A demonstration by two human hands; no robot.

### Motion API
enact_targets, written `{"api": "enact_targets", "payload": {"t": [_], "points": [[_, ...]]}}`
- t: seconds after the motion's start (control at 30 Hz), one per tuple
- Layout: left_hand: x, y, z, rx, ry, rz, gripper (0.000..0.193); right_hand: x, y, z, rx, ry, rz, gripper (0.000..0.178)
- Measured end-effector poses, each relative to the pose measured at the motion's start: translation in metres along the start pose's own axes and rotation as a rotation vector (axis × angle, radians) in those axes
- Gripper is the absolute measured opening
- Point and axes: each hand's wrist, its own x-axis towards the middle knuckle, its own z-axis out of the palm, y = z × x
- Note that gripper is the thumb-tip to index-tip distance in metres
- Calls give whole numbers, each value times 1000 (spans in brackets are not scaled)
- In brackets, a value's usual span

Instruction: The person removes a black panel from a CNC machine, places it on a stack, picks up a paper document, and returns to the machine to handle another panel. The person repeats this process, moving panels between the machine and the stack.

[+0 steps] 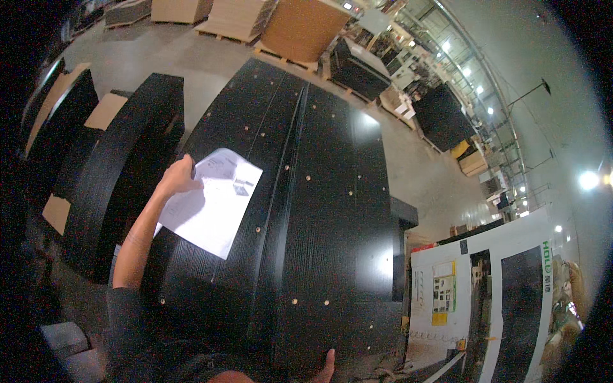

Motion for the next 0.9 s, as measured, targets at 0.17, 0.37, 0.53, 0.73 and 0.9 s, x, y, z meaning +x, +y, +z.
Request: {"api": "enact_targets", "payload": {"t": [0.17, 0.37, 0.53, 0.73, 0.9], "points": [[30, 14, -23, -727, -201, 75, 37, -8, -6, 19, -133, 45, -49, 77], [123, 61, -11, -1057, 263, 61, 34, -16, -28, 17, -154, 36, -107, 77], [186, 108, 65, -1023, 268, -151, 32, -34, -70, 16, -186, 65, -270, 77], [255, 148, 125, -1166, 424, -394, 34, -80, -93, 89, -227, 275, -576, 68], [274, 199, 144, -1213, 597, -461, 26, -103, -77, 107, -107, 267, -251, 75]]}}
